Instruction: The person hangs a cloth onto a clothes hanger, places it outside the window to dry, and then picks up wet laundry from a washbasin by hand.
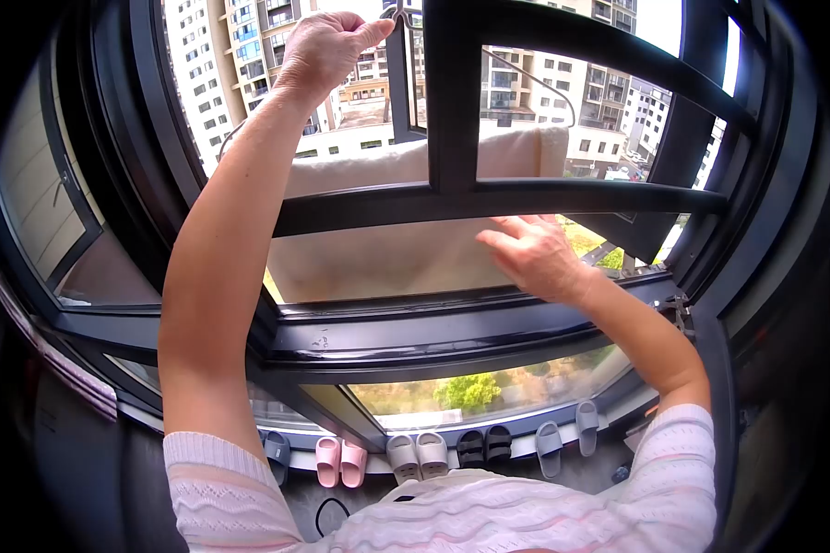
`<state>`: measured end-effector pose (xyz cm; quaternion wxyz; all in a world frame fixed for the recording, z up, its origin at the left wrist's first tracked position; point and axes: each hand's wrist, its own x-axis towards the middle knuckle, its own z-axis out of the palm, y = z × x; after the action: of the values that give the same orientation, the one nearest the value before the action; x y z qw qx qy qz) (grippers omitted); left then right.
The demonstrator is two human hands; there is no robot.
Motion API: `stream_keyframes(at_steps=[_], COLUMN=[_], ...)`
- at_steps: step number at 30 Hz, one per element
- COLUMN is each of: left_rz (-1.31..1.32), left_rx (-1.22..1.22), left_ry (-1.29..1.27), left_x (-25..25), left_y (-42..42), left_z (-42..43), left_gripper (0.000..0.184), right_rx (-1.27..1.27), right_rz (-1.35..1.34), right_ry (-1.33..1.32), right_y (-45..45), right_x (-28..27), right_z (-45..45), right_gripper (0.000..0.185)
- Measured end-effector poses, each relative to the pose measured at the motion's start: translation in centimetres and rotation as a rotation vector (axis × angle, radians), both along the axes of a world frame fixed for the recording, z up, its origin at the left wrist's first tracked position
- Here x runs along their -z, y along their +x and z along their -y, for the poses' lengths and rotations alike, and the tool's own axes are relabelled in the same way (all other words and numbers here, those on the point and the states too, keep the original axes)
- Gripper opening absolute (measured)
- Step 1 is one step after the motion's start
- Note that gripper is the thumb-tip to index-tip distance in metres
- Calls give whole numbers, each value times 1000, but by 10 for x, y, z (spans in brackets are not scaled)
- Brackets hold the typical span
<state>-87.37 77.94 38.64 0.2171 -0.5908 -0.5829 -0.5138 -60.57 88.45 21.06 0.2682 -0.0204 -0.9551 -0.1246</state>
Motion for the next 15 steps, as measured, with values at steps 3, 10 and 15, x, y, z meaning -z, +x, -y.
stream_keyframes(at_steps=[3,10,15], left_rz=[-104,-285,-429], left_rx=[-31,-205,-229], left_ry=[95,168,258], left_x=[1,4,7], left_y=[22,44,52], left_z=[7,8,12], left_gripper=[35,33,23], right_rx=[-316,-302,-54], right_rz=[256,-811,-393], right_ry=[-507,48,-642], right_y=[39,19,-21], right_x=[-28,-190,-258], right_z=[49,29,47], right_gripper=[12,21,29])
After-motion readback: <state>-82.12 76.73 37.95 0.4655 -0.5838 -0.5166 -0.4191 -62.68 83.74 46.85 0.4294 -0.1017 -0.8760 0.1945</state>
